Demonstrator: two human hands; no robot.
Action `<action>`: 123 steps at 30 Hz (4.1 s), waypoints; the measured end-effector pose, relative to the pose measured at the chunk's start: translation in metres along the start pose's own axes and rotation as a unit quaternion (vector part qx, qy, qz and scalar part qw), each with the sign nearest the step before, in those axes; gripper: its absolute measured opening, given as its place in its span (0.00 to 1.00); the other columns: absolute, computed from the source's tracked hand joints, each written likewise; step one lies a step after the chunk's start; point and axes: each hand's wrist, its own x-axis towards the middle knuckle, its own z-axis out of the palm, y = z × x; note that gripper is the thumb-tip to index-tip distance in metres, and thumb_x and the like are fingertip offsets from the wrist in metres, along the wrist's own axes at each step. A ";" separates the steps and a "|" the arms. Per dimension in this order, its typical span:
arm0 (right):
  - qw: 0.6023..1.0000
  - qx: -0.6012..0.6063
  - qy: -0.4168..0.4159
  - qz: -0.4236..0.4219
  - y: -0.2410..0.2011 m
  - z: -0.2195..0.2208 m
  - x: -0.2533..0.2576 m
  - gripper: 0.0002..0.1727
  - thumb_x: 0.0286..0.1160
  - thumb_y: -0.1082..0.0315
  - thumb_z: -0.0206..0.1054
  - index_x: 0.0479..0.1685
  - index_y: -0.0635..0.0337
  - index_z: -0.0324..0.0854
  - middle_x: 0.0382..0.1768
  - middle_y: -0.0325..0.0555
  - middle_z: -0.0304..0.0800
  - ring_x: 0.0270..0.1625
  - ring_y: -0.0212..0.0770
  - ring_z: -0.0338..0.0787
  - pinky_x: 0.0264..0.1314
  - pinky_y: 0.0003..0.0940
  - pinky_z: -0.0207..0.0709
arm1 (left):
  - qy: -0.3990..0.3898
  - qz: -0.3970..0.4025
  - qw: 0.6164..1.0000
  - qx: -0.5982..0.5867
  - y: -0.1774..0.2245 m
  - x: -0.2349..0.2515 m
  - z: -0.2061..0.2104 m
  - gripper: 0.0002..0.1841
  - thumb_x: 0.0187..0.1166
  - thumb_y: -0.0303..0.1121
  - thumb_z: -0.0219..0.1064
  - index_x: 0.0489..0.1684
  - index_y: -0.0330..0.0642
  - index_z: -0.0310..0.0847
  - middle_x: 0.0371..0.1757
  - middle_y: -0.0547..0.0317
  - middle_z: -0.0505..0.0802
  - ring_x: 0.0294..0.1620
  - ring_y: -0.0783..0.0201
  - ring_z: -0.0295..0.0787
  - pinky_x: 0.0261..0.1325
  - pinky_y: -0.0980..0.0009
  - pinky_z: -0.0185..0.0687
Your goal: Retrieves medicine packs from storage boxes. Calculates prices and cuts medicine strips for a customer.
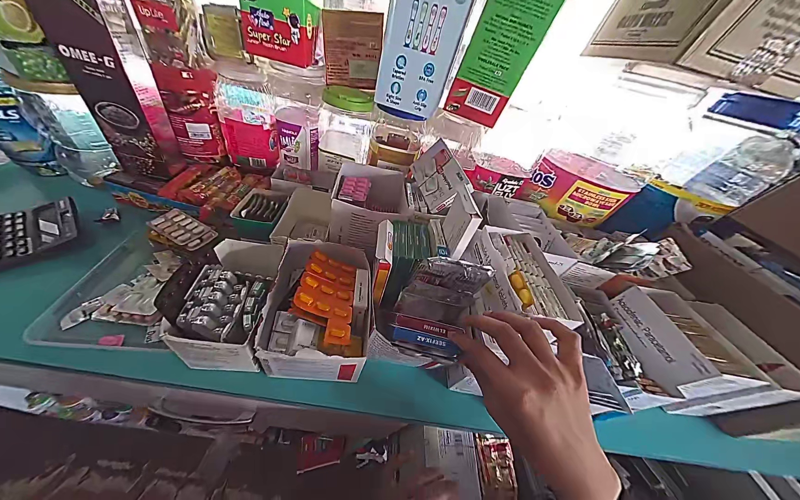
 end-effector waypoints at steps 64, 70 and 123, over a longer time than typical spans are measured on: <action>0.620 -0.456 0.110 0.629 0.030 -0.374 -0.671 0.16 0.84 0.59 0.56 0.36 0.61 0.83 0.31 0.47 0.94 0.34 0.33 0.94 0.35 0.23 0.85 | -0.700 0.214 0.365 -0.576 0.577 -0.029 0.422 0.33 0.64 0.29 0.74 0.76 0.33 0.78 0.61 0.30 0.87 0.55 0.41 0.90 0.55 0.47 0.87; 0.551 -0.504 0.087 0.659 0.044 -0.440 -0.739 0.16 0.87 0.59 0.54 0.37 0.60 0.79 0.29 0.46 0.88 0.33 0.32 0.89 0.40 0.18 0.82 | -0.715 0.299 0.334 -0.537 0.702 -0.046 0.462 0.34 0.66 0.25 0.76 0.79 0.35 0.76 0.71 0.18 0.77 0.47 0.32 0.92 0.44 0.43 0.89; 0.413 -0.258 0.651 0.583 -0.247 -1.281 -1.434 0.11 0.82 0.64 0.66 0.38 0.56 0.94 0.26 0.32 0.95 0.23 0.20 0.90 0.25 0.15 0.84 | -0.466 0.032 0.408 -0.785 1.843 -0.410 0.420 0.16 0.89 0.34 0.57 0.64 0.33 0.80 0.57 0.74 0.92 0.54 0.84 0.88 0.59 0.82 0.85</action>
